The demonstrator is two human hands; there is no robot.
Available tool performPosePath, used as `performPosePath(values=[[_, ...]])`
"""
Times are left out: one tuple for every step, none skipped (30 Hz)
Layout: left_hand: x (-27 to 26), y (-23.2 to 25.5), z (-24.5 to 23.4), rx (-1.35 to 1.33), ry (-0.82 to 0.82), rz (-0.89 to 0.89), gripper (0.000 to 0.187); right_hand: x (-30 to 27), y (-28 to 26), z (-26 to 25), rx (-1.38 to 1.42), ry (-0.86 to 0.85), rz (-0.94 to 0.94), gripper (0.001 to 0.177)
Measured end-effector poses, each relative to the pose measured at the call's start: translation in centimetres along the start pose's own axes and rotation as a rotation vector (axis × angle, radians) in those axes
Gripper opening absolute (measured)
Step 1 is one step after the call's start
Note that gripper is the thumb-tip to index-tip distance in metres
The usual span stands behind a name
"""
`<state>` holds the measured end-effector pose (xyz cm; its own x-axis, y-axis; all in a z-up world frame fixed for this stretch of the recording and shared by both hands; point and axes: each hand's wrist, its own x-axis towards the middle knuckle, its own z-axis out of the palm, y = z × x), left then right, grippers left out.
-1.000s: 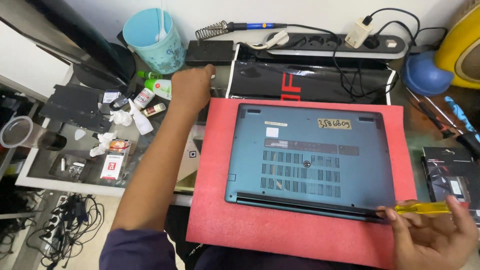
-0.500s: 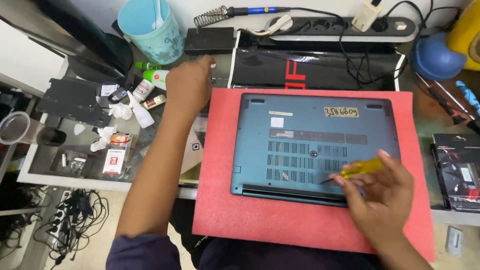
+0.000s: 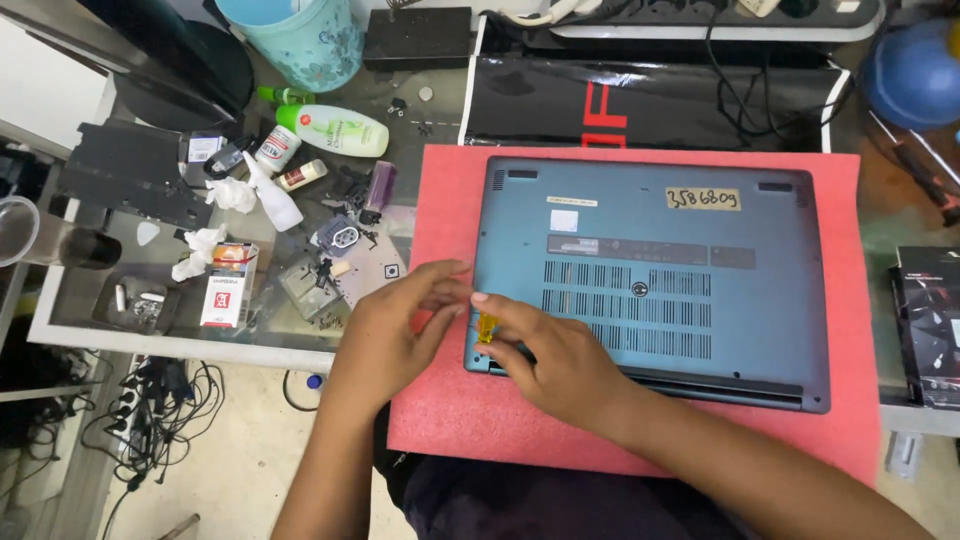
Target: The person uses a screwdriver to remove screws from the bottom panel of a laptop. They systematically unscrew fasteners from various locations on the device's base and place the removed screws on the workbench.
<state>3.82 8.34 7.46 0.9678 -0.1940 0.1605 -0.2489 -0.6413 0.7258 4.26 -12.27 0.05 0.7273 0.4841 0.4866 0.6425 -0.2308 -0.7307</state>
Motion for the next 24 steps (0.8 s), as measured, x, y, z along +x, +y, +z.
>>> performPosePath(values=[[-0.3, 0.0, 0.1, -0.003, -0.001, -0.002, 0.044, 0.0, -0.1, 0.1, -0.001, -0.002, 0.003, 0.053], [-0.7, 0.0, 0.3, -0.054, 0.009, -0.022, 0.045, -0.1, -0.2, 0.1, -0.025, -0.001, -0.015, 0.05], [-1.1, 0.0, 0.3, -0.102, 0.021, -0.044, 0.046, -0.1, -0.3, 0.2, -0.048, -0.001, -0.035, 0.048], [-1.4, -0.2, 0.4, -0.104, 0.021, -0.046, 0.046, 0.1, -0.5, 0.2, -0.047, -0.003, -0.033, 0.048], [-1.7, -0.3, 0.6, -0.137, 0.055, -0.051, 0.044, 0.3, -0.7, 0.1, -0.068, -0.007, -0.066, 0.046], [-2.0, -0.4, 0.7, -0.17, 0.09, -0.056, 0.042, 0.5, -0.9, 0.0, -0.088, -0.011, -0.099, 0.043], [-2.4, -0.5, 0.7, -0.171, 0.092, -0.055, 0.042, 0.3, -0.7, 0.2, -0.089, -0.013, -0.1, 0.043], [-2.8, -0.5, 0.7, -0.209, 0.119, -0.06, 0.041, 0.1, -0.5, 0.5, -0.107, -0.003, -0.119, 0.042], [-3.2, -0.6, 0.7, -0.248, 0.148, -0.062, 0.041, 0.0, -0.2, 0.7, -0.128, 0.008, -0.14, 0.04], [-3.6, -0.8, 0.8, -0.25, 0.151, -0.057, 0.041, -0.1, -0.1, 0.5, -0.132, 0.008, -0.143, 0.04], [-4.1, -1.1, 0.9, -0.307, 0.135, -0.04, 0.038, -0.3, -0.1, 0.4, -0.186, -0.032, -0.173, 0.048], [-4.6, -1.4, 1.0, -0.364, 0.119, -0.023, 0.036, -0.5, 0.0, 0.3, -0.24, -0.073, -0.201, 0.057], [-4.7, -1.2, 0.8, -0.363, 0.122, -0.021, 0.036, 0.1, -0.6, -0.1, -0.241, -0.073, -0.205, 0.057], [-4.8, -1.0, 0.7, -0.323, 0.084, -0.003, 0.033, 0.6, -1.2, -0.5, -0.25, -0.063, -0.299, 0.061], [-4.9, -0.9, 0.5, -0.282, 0.046, 0.016, 0.031, 1.2, -1.7, -0.9, -0.259, -0.055, -0.395, 0.066], [-5.2, -1.0, 0.7, -0.281, 0.051, 0.019, 0.031, 1.8, -2.6, -1.2, -0.26, -0.055, -0.4, 0.066], [-5.5, -1.1, 0.9, -0.317, 0.023, 0.09, 0.042, 2.3, -3.4, -1.5, -0.324, 0.002, -0.433, 0.048], [-5.7, -1.2, 1.1, -0.352, -0.004, 0.162, 0.052, 2.8, -4.3, -1.9, -0.387, 0.059, -0.466, 0.031], [-5.7, -1.1, 1.3, -0.351, -0.002, 0.166, 0.052, 3.1, -5.0, -2.2, -0.39, 0.061, -0.47, 0.031], [-5.7, -1.0, 1.6, -0.374, 0.0, 0.187, 0.034, 3.4, -5.7, -2.5, -0.401, 0.058, -0.473, 0.02], [-5.7, -0.8, 1.8, -0.397, 0.001, 0.206, 0.018, 3.8, -6.5, -2.7, -0.41, 0.055, -0.475, 0.012], [-5.9, -1.2, 2.1, -0.395, 0.003, 0.211, 0.018, 3.8, -7.1, -2.8, -0.412, 0.057, -0.48, 0.012], [-6.0, -1.6, 2.4, -0.356, 0.025, 0.2, 0.018, 4.0, -7.6, -2.8, -0.443, 0.035, -0.441, 0.008], [-6.0, -2.1, 2.7, -0.317, 0.047, 0.189, 0.019, 4.2, -8.1, -2.9, -0.474, 0.012, -0.402, 0.011]])
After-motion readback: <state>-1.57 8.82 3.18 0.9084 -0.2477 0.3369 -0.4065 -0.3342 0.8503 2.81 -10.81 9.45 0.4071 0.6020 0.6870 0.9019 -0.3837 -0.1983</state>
